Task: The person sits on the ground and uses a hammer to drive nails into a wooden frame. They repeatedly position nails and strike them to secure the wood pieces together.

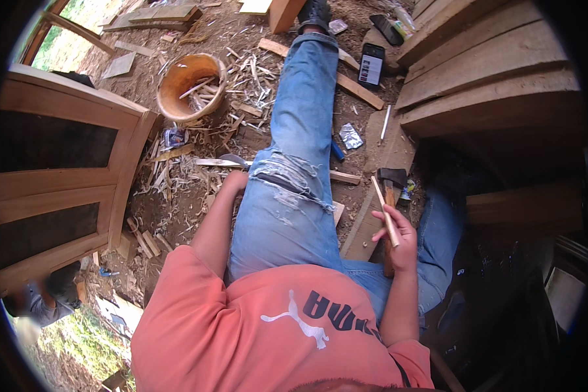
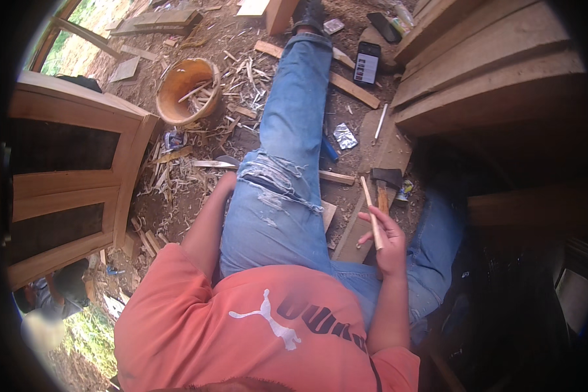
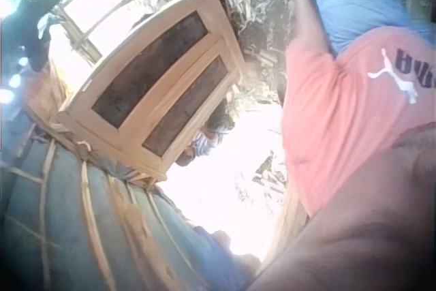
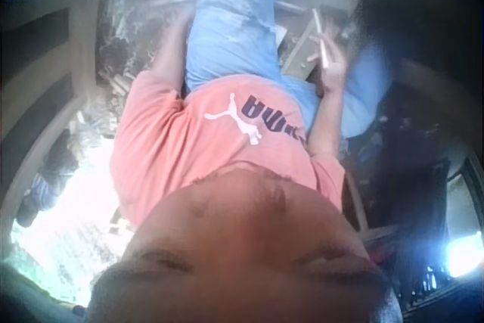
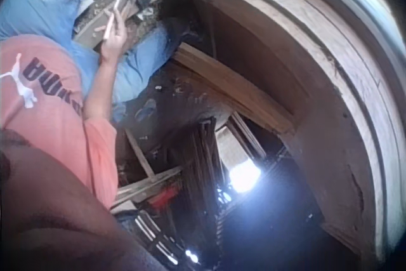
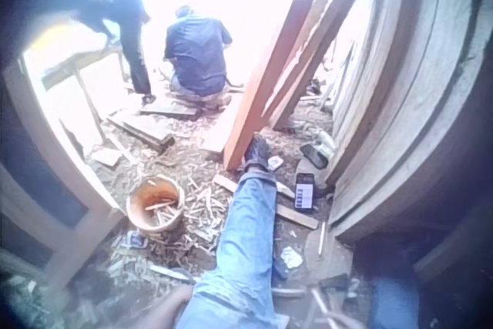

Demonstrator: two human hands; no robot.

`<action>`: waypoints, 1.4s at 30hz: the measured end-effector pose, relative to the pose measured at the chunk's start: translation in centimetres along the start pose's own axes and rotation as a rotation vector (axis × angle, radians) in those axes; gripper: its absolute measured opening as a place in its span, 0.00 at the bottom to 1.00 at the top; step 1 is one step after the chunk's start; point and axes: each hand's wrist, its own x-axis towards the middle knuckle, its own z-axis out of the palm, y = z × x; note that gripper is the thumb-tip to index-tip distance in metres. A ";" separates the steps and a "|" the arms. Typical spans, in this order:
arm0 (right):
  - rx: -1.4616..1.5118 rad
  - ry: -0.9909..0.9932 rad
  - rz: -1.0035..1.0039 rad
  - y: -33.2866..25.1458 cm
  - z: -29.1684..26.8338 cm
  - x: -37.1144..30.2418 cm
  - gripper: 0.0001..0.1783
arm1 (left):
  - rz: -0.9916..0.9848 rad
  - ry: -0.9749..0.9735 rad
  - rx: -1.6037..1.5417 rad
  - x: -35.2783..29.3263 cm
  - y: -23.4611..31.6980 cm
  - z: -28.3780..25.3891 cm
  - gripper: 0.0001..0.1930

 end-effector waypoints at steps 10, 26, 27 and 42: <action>0.024 0.057 -0.064 3.6 -0.4 -4.8 0.20 | -0.109 -0.134 -0.288 2.2 -0.1 3.1 0.32; 0.058 0.225 -0.027 8.0 -2.5 -3.1 0.05 | 0.285 0.381 -0.617 -8.4 1.4 -4.6 0.05; 0.052 0.239 -0.010 8.0 -2.4 -3.0 0.06 | 0.374 0.441 -0.573 -11.7 4.4 -4.9 0.06; -0.349 0.208 -0.200 4.8 0.3 -5.7 0.26 | 0.726 -0.365 -0.420 -22.8 24.4 12.8 0.19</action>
